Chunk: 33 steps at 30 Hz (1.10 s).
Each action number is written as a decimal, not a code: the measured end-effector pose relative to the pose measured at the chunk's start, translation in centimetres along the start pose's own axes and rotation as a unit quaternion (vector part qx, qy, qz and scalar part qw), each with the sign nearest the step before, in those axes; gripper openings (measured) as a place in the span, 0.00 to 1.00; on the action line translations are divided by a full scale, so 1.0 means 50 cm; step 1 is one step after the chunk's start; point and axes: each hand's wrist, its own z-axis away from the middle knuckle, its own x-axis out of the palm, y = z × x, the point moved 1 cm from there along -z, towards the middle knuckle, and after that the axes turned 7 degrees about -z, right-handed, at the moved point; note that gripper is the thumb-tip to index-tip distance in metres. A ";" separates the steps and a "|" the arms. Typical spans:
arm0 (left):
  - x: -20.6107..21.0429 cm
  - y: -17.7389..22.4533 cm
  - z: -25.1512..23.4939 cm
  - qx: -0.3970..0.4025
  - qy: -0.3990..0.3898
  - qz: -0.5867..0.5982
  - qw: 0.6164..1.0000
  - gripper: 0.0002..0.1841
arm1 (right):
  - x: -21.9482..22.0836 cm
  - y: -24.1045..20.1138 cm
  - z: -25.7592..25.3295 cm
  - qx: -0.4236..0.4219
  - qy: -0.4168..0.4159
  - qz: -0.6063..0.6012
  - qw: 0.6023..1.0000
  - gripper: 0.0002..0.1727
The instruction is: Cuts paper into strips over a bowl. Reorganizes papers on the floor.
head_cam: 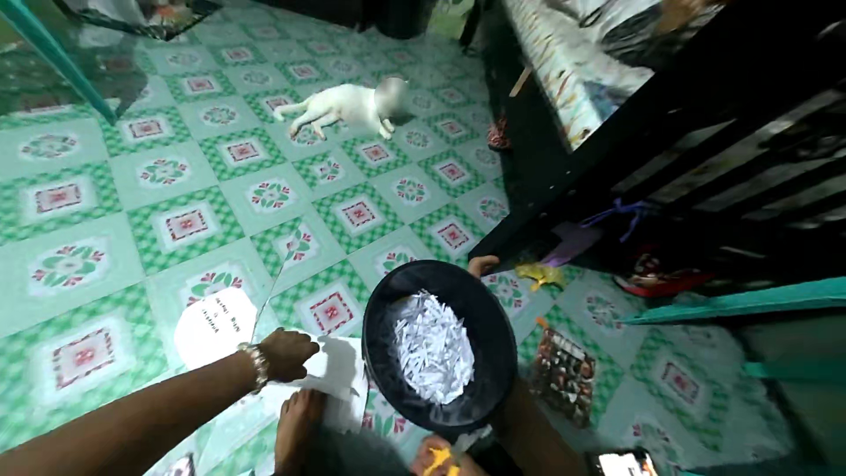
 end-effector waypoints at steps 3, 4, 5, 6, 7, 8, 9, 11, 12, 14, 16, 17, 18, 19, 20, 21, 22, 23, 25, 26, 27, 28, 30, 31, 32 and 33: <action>0.033 -0.031 0.007 0.020 0.075 0.011 0.997 0.32 | 0.064 -0.092 -0.045 0.031 0.071 0.224 0.971 0.28; 0.057 -0.038 -0.002 0.033 0.096 0.015 0.995 0.37 | 0.106 -0.159 -0.066 0.077 0.063 0.316 0.943 0.26; 0.082 -0.043 -0.012 0.042 0.114 0.026 0.992 0.41 | 0.146 -0.230 -0.091 0.127 0.040 0.383 0.914 0.25; 0.107 -0.045 -0.025 0.048 0.126 0.040 0.990 0.43 | 0.163 -0.257 -0.112 0.145 0.028 0.422 0.895 0.24; 0.129 -0.043 -0.039 0.046 0.126 0.053 0.990 0.44 | 0.147 -0.221 -0.124 0.099 0.048 0.442 0.890 0.22; 0.147 -0.038 -0.055 0.039 0.120 0.061 0.990 0.44 | 0.109 -0.140 -0.134 0.025 0.099 0.442 0.891 0.20; 0.161 -0.035 -0.072 0.029 0.115 0.063 0.991 0.42 | 0.072 -0.079 -0.148 0.021 0.135 0.447 0.884 0.20; 0.179 -0.036 -0.100 0.008 0.107 0.060 0.992 0.34 | 0.024 -0.007 -0.176 0.103 0.101 0.431 0.891 0.25; 0.186 -0.041 -0.108 -0.003 0.105 0.059 0.993 0.30 | 0.013 0.005 -0.192 0.154 0.072 0.419 0.892 0.27; 0.194 -0.054 -0.110 -0.022 0.101 0.064 0.993 0.25 | -0.010 -0.010 -0.242 0.176 0.065 0.408 0.893 0.29; 0.198 -0.061 -0.103 -0.039 0.111 0.089 0.989 0.21 | -0.024 -0.061 -0.289 0.160 0.092 0.393 0.901 0.42; 0.203 -0.061 -0.097 -0.044 0.124 0.103 0.986 0.20 | -0.030 -0.082 -0.308 0.161 0.098 0.382 0.905 0.50; 0.207 -0.062 -0.091 -0.046 0.137 0.114 0.983 0.20 | -0.036 -0.100 -0.325 0.166 0.099 0.374 0.907 0.58; 0.209 -0.060 -0.085 -0.045 0.146 0.121 0.981 0.20 | -0.043 -0.113 -0.340 0.175 0.090 0.374 0.906 0.62; 0.211 -0.055 -0.080 -0.041 0.154 0.124 0.979 0.21 | -0.053 -0.119 -0.353 0.181 0.074 0.378 0.905 0.61; 0.215 -0.049 -0.077 -0.034 0.163 0.129 0.978 0.22 | -0.062 -0.119 -0.361 0.182 0.059 0.385 0.903 0.54; 0.221 -0.043 -0.077 -0.024 0.176 0.132 0.975 0.22 | -0.069 -0.115 -0.365 0.185 0.057 0.395 0.898 0.43; 0.228 -0.038 -0.079 -0.015 0.183 0.134 0.974 0.20 | -0.075 -0.105 -0.368 0.191 0.067 0.420 0.885 0.32; 0.236 -0.033 -0.080 -0.011 0.178 0.139 0.974 0.17 | -0.070 -0.081 -0.360 0.193 0.115 0.498 0.838 0.22; 0.234 -0.034 -0.079 -0.018 0.168 0.143 0.975 0.17 | -0.062 -0.070 -0.353 0.197 0.128 0.537 0.810 0.22; 0.227 -0.035 -0.078 -0.030 0.157 0.146 0.976 0.17 | -0.053 -0.063 -0.345 0.195 0.127 0.568 0.789 0.22; 0.219 -0.038 -0.076 -0.042 0.153 0.152 0.976 0.17 | -0.041 -0.061 -0.336 0.186 0.117 0.585 0.781 0.24; 0.202 -0.042 -0.072 -0.061 0.154 0.156 0.974 0.17 | -0.005 -0.075 -0.324 0.160 0.080 0.550 0.816 0.30; 0.192 -0.042 -0.070 -0.064 0.154 0.155 0.974 0.17 | 0.016 -0.084 -0.322 0.125 0.065 0.500 0.854 0.35; 0.182 -0.039 -0.070 -0.063 0.156 0.157 0.973 0.17 | 0.044 -0.096 -0.325 0.091 0.051 0.442 0.891 0.41; 0.171 -0.034 -0.069 -0.061 0.161 0.159 0.972 0.18 | 0.074 -0.109 -0.332 0.055 0.038 0.403 0.913 0.45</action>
